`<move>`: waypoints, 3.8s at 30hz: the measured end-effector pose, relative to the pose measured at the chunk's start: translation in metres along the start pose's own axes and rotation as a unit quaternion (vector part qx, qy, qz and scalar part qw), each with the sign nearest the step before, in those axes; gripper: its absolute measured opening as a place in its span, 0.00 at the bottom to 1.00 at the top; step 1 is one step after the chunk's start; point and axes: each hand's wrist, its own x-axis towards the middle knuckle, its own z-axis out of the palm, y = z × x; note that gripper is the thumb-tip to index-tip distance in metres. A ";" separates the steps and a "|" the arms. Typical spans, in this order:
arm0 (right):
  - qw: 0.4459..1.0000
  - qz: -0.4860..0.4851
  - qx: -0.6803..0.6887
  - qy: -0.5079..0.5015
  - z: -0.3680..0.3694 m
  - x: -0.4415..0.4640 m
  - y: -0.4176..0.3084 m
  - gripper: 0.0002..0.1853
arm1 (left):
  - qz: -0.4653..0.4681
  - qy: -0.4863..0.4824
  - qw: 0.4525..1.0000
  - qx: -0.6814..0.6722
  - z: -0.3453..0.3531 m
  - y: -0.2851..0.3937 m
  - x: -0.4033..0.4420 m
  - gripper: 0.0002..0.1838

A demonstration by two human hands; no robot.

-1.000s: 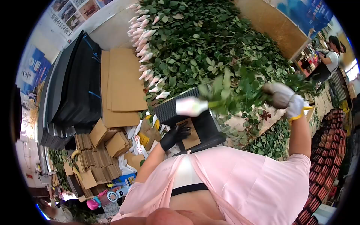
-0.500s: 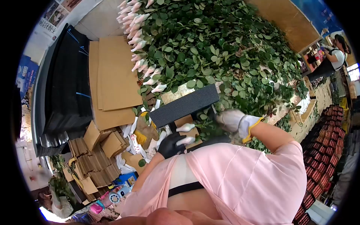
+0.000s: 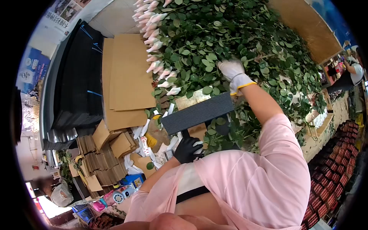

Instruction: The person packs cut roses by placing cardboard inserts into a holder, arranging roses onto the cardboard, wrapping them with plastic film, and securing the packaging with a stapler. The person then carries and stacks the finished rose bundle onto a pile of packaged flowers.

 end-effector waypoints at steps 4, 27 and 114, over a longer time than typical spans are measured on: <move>0.938 0.014 0.023 0.345 -0.078 -0.026 0.063 0.06 | -0.006 0.089 0.993 -0.083 0.016 -0.002 -0.013 0.30; 0.982 0.082 0.159 -0.060 -0.081 -0.056 0.023 0.14 | 0.000 0.030 0.999 -0.032 -0.029 -0.006 0.008 0.25; 0.966 -0.030 0.116 0.228 -0.146 -0.228 0.056 0.15 | -0.107 0.225 0.966 0.070 0.004 0.007 0.011 0.38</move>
